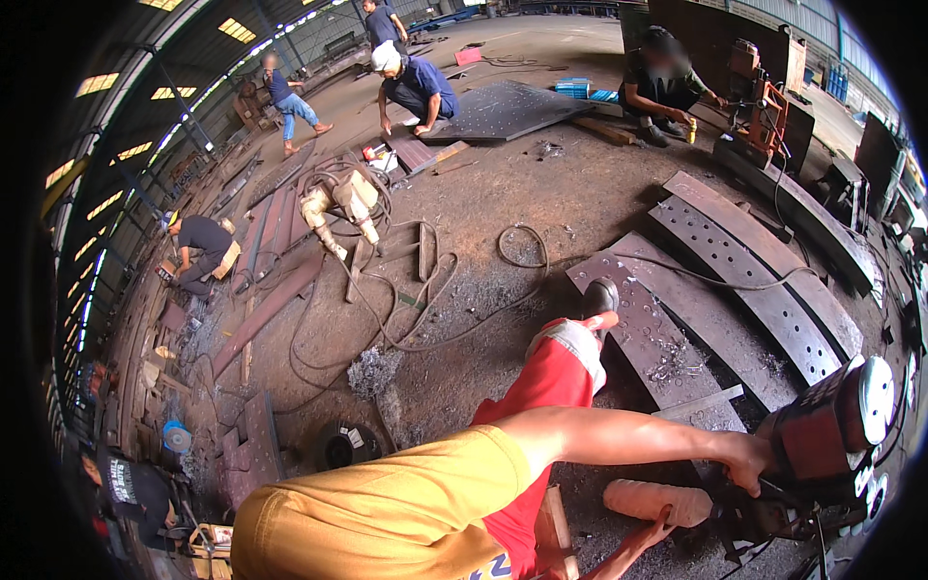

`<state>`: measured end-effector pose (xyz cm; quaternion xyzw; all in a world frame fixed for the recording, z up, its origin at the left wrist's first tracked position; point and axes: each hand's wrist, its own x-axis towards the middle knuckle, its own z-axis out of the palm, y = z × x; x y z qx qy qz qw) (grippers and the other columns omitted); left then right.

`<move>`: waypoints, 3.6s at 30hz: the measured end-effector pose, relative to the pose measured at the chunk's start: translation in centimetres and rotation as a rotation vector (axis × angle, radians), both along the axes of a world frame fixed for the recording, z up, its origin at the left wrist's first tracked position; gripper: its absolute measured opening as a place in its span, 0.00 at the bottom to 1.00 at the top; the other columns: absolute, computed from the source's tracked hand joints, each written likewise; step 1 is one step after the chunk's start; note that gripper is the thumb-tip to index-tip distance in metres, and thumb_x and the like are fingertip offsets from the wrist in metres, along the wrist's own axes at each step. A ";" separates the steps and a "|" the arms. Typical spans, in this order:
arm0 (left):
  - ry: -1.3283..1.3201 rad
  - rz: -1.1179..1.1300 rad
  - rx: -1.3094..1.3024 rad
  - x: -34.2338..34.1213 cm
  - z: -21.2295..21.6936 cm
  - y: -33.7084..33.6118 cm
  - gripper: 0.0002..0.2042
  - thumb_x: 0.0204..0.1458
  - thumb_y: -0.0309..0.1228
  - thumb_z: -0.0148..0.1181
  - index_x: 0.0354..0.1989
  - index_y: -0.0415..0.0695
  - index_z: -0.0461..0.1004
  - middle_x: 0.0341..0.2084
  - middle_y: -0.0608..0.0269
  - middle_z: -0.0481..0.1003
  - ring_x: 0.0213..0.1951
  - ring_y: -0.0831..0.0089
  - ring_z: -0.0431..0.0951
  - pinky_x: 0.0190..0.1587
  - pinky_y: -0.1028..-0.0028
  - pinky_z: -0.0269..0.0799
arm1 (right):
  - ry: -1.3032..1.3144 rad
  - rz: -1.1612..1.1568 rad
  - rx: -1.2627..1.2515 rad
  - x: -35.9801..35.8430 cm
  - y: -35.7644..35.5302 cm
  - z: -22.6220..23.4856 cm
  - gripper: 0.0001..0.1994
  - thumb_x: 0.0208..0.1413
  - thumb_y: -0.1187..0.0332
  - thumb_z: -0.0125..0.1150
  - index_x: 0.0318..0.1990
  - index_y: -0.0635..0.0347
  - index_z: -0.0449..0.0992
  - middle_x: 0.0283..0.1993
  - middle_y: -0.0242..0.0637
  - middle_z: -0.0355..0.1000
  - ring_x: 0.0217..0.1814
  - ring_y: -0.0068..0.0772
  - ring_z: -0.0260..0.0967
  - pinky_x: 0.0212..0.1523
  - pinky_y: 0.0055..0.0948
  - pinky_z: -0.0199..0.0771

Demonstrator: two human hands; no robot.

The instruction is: The person operates a drill press on a metal plate, repeatedly applying liquid from a plastic bottle to the drilling area. The person also uses a metal file to scrape the surface of the metal plate between drilling cycles.

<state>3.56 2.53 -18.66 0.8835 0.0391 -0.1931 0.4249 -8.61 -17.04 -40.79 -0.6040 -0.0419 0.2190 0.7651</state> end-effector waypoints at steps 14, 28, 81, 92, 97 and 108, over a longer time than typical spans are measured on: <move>-0.074 0.035 -0.108 -1.6 1.1 0.6 0.21 0.50 0.50 0.66 0.17 0.44 0.75 0.17 0.64 0.75 0.21 0.69 0.76 0.24 0.68 0.73 | 0.062 0.068 0.050 -0.2 0.4 0.0 0.44 0.58 0.45 0.65 0.73 0.62 0.54 0.72 0.49 0.58 0.71 0.48 0.58 0.70 0.47 0.58; -0.018 0.031 -0.110 -0.7 0.0 -0.5 0.23 0.51 0.54 0.64 0.23 0.44 0.79 0.21 0.63 0.78 0.25 0.68 0.78 0.28 0.66 0.75 | 0.075 -0.081 0.011 -1.6 1.1 -1.9 0.45 0.57 0.45 0.67 0.72 0.65 0.55 0.71 0.48 0.61 0.70 0.46 0.61 0.70 0.44 0.61; -0.124 -0.076 -0.022 -3.0 4.7 1.7 0.29 0.56 0.52 0.63 0.49 0.35 0.74 0.19 0.65 0.72 0.17 0.77 0.70 0.18 0.72 0.66 | 0.428 -0.081 -0.109 -0.8 0.9 2.4 0.29 0.61 0.45 0.63 0.49 0.69 0.77 0.37 0.43 0.79 0.34 0.33 0.79 0.36 0.35 0.80; -0.264 -0.107 -0.073 -3.1 5.3 0.6 0.22 0.56 0.47 0.64 0.36 0.35 0.77 0.18 0.64 0.71 0.18 0.79 0.69 0.20 0.73 0.64 | 0.320 -0.115 -0.263 -0.2 -0.5 -0.8 0.31 0.61 0.44 0.63 0.51 0.70 0.77 0.40 0.43 0.80 0.38 0.31 0.77 0.41 0.33 0.78; -0.281 -0.125 -0.052 -3.4 5.6 0.8 0.22 0.56 0.48 0.63 0.32 0.35 0.77 0.17 0.65 0.71 0.18 0.78 0.70 0.21 0.71 0.65 | 0.394 -0.092 -0.157 -0.4 -0.3 0.7 0.29 0.62 0.47 0.63 0.52 0.70 0.76 0.39 0.43 0.79 0.36 0.32 0.78 0.38 0.33 0.79; -0.175 -0.104 0.102 -3.0 5.2 0.2 0.25 0.55 0.51 0.62 0.29 0.33 0.77 0.16 0.62 0.72 0.16 0.74 0.71 0.21 0.70 0.67 | 0.243 -0.183 -0.295 0.4 -0.4 -1.0 0.34 0.54 0.44 0.69 0.56 0.67 0.73 0.46 0.45 0.78 0.46 0.39 0.78 0.48 0.36 0.77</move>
